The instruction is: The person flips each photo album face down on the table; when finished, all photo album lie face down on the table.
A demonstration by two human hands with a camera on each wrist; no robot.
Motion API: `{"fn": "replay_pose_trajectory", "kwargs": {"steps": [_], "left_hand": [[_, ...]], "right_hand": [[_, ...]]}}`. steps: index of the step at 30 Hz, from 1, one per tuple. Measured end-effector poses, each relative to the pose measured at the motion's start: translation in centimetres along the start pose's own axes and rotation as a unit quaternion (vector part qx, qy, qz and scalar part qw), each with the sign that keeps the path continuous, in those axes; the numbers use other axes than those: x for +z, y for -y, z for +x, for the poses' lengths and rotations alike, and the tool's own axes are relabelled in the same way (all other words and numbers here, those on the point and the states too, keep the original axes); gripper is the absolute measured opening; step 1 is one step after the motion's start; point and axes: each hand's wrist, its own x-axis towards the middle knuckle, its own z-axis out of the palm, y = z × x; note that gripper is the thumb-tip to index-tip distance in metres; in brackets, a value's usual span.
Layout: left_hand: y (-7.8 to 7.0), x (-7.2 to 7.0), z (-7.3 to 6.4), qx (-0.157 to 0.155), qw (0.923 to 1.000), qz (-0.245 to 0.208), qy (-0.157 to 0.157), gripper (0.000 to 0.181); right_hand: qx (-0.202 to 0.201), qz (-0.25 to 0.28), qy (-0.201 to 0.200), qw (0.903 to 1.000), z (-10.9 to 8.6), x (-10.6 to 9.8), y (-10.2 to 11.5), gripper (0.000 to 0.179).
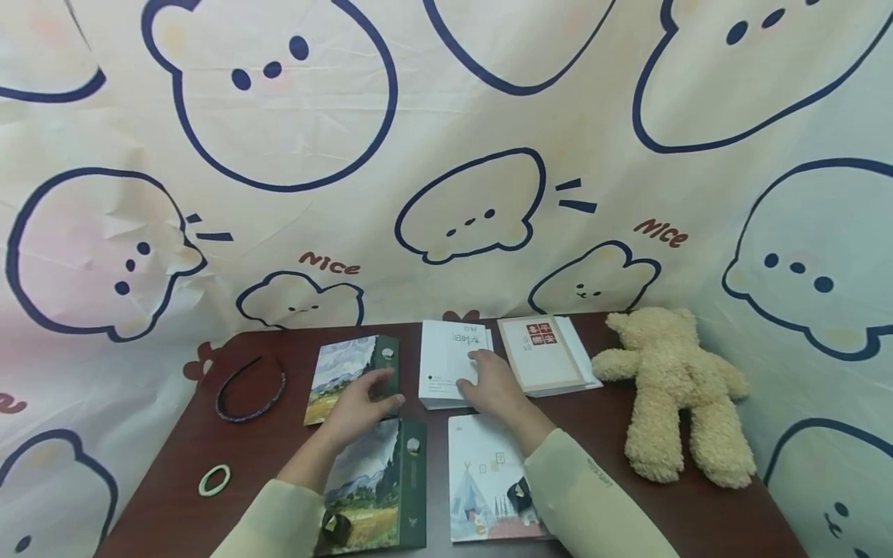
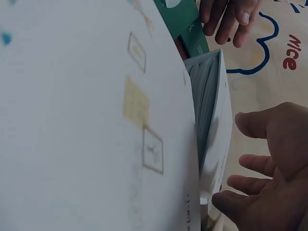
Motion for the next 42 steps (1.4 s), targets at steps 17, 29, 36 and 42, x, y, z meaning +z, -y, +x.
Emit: {"fn": "replay_pose_trajectory", "kwargs": {"steps": [17,29,36,42], "left_hand": [[-1.0,2.7,1.3,0.000,0.9995,-0.014,0.027,0.074],[-1.9,3.6,1.3,-0.007,0.9970,-0.035,0.069,0.077],[-1.9,3.7,1.4,-0.019,0.9960,-0.053,0.069,0.075],[-1.6,3.7,1.5,-0.023,0.9924,-0.095,0.075,0.074]], "right_hand": [[0.031,0.007,0.033,0.9989,-0.5,0.2,-2.4,0.074],[0.036,0.021,0.051,0.9978,-0.5,0.0,-2.4,0.073],[0.036,0.003,0.054,0.9979,-0.4,0.1,-2.1,0.073],[0.044,-0.012,0.059,0.9972,-0.3,0.2,-1.7,0.072]]}}
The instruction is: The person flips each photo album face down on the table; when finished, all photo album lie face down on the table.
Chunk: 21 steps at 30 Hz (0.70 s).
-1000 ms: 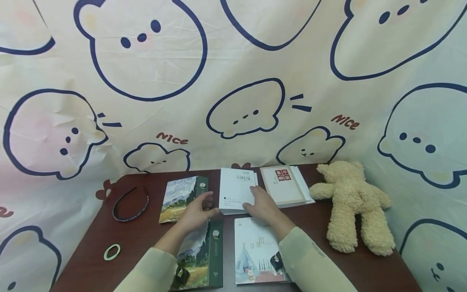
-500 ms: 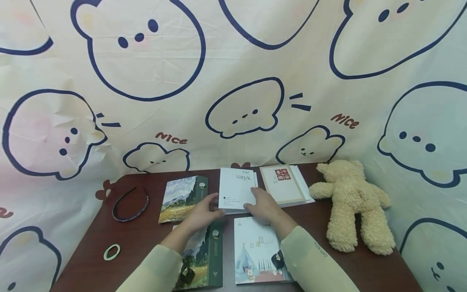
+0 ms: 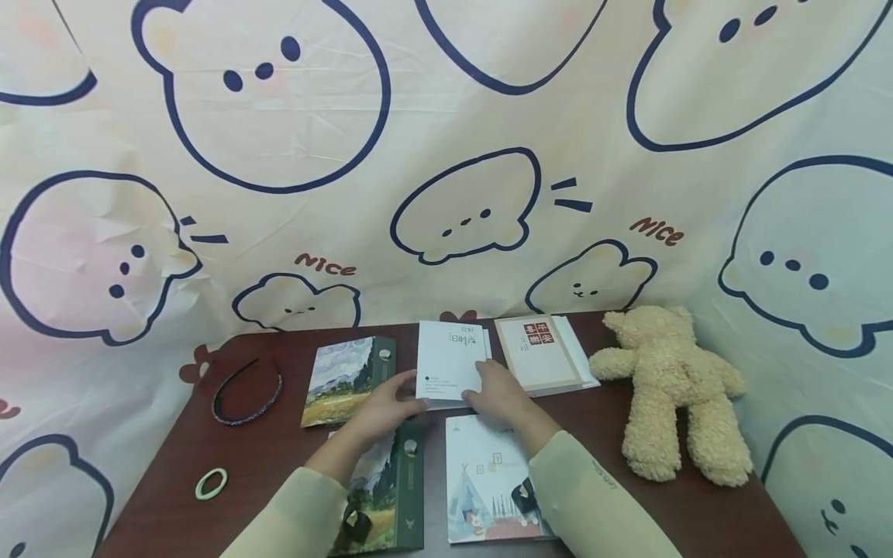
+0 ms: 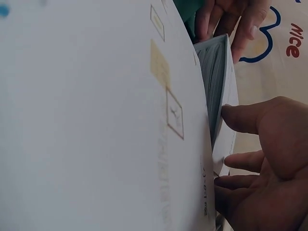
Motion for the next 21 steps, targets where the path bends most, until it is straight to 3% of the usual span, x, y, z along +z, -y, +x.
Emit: {"fn": "replay_pose_trajectory", "kwargs": {"steps": [21], "left_hand": [[-0.07,-0.47,-0.32,-0.015,0.9986,-0.049,-0.011,0.068]], "right_hand": [[-0.003,0.008,0.014,0.9999,0.44,-0.04,0.62,0.071]]}}
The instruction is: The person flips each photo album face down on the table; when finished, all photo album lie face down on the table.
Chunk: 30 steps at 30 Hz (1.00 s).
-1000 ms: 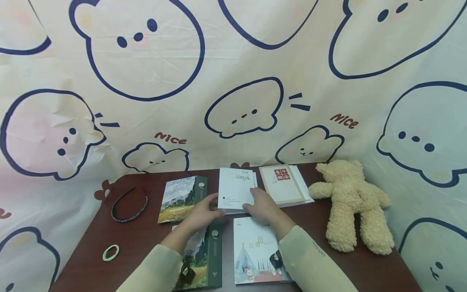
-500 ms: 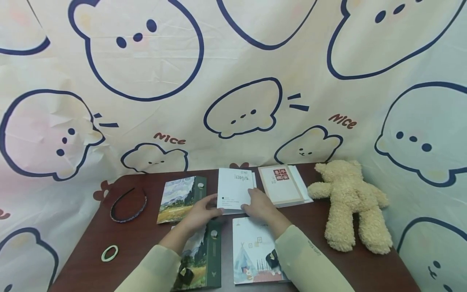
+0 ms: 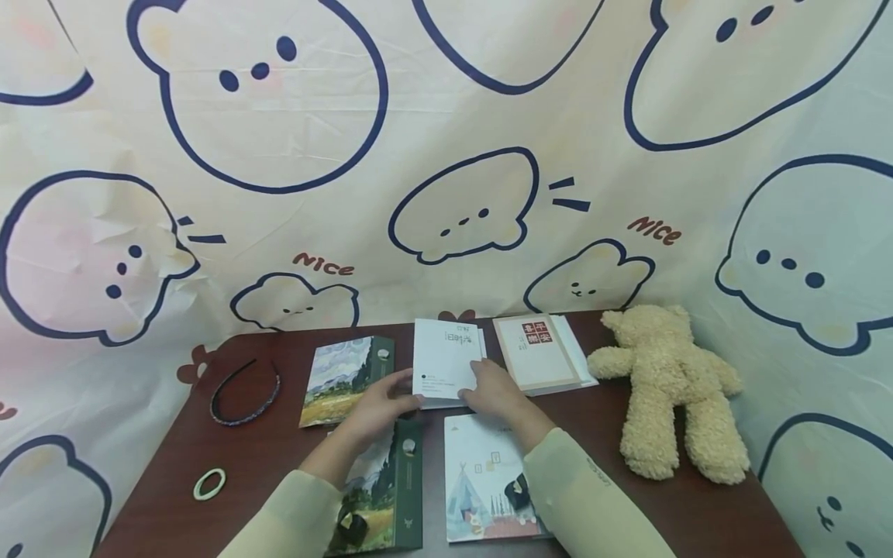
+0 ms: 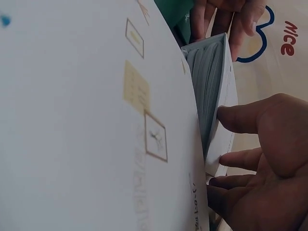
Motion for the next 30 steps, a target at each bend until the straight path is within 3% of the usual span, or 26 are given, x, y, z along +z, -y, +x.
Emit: {"fn": "replay_pose_trajectory", "kwargs": {"steps": [13,22,30], "left_hand": [[0.2,-0.9,-0.4,-0.011,0.9987,0.036,-0.036,0.066],[0.0,-1.4,-1.1,-0.017,0.9981,0.031,-0.050,0.064],[-0.7,-1.9,-1.8,0.008,0.9973,0.038,-0.062,0.058]], "right_hand": [[-0.016,0.002,0.010,0.9998,0.2,0.5,0.6,0.069],[-0.023,0.015,0.022,0.9994,0.1,1.0,1.0,0.066],[-0.032,0.044,0.026,0.9982,0.0,1.0,1.4,0.066]]}}
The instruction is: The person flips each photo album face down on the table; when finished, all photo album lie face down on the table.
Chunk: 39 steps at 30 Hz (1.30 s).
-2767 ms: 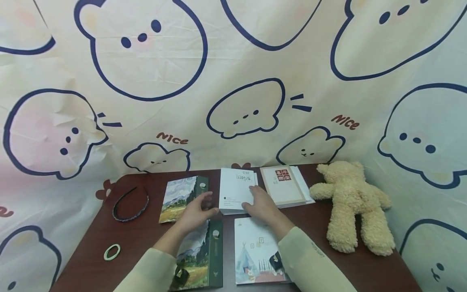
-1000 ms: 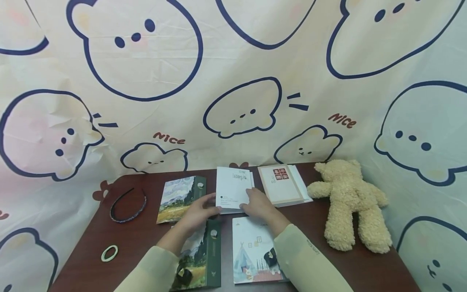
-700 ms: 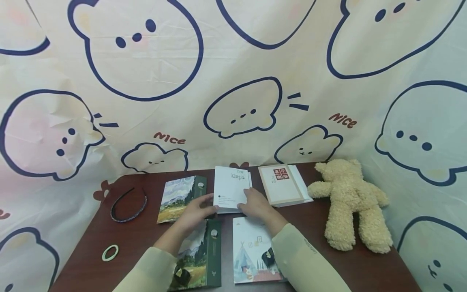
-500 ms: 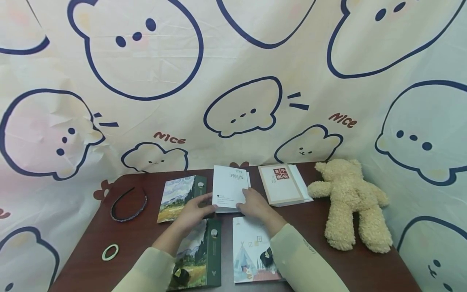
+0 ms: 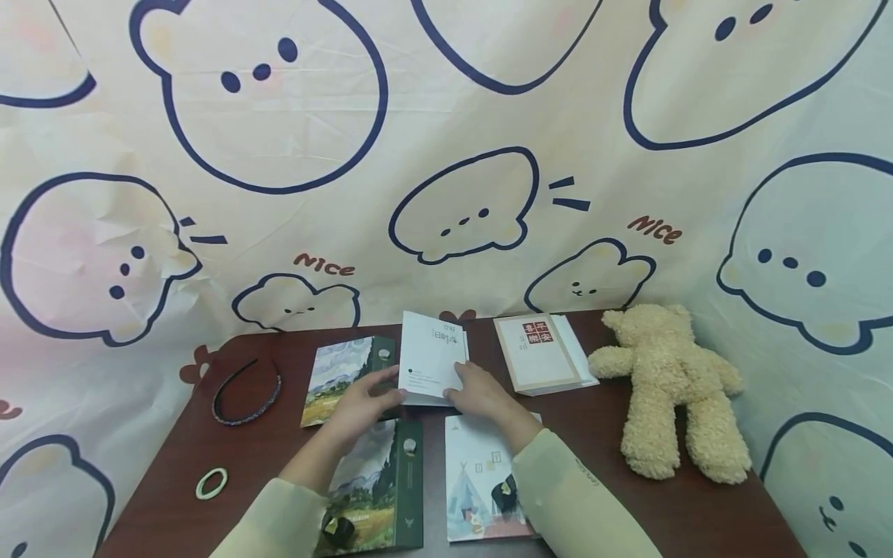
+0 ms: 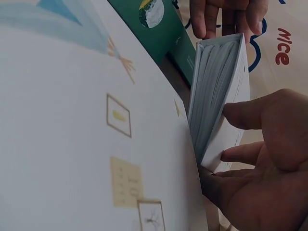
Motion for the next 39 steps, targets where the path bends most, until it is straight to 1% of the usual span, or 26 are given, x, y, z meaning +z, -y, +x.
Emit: {"fn": "replay_pose_trajectory", "kwargs": {"steps": [6,11,15,18,20,26,29,34,39], "left_hand": [[-0.3,-0.4,-0.4,0.012,0.9998,0.013,-0.005,0.054],[-0.3,-0.5,-0.4,0.020,0.9995,0.022,-0.011,0.052],[-0.5,-0.4,-0.4,0.028,0.9990,0.029,-0.019,0.049],[-0.7,-0.4,-0.3,0.035,0.9986,0.026,-0.029,0.047],[-0.8,-0.5,-0.3,0.034,0.9986,0.020,-0.035,0.046],[-0.9,-0.5,-0.4,0.034,0.9986,0.011,-0.038,0.046],[-1.1,-0.6,-0.4,0.039,0.9985,0.007,-0.039,0.046],[-1.7,-0.8,-0.5,0.057,0.9976,0.001,-0.039,0.047],[-2.2,-0.9,-0.7,0.067,0.9969,0.012,-0.040,0.046]], "right_hand": [[-0.004,0.020,0.002,0.9998,0.0,0.2,0.3,0.066],[-0.002,0.035,0.006,0.9994,0.0,0.3,0.5,0.067],[-0.009,0.049,0.008,0.9987,0.0,0.4,0.6,0.066],[-0.007,0.066,0.011,0.9977,0.0,0.5,0.6,0.065],[-0.003,0.078,0.013,0.9969,0.0,0.5,0.6,0.064],[-0.006,0.092,0.021,0.9955,0.1,0.7,0.5,0.064],[-0.009,0.101,0.028,0.9945,0.2,0.7,0.6,0.064],[-0.009,0.122,0.039,0.9918,0.2,0.7,0.7,0.063],[0.000,0.165,0.049,0.9852,0.1,0.9,0.8,0.065]]}}
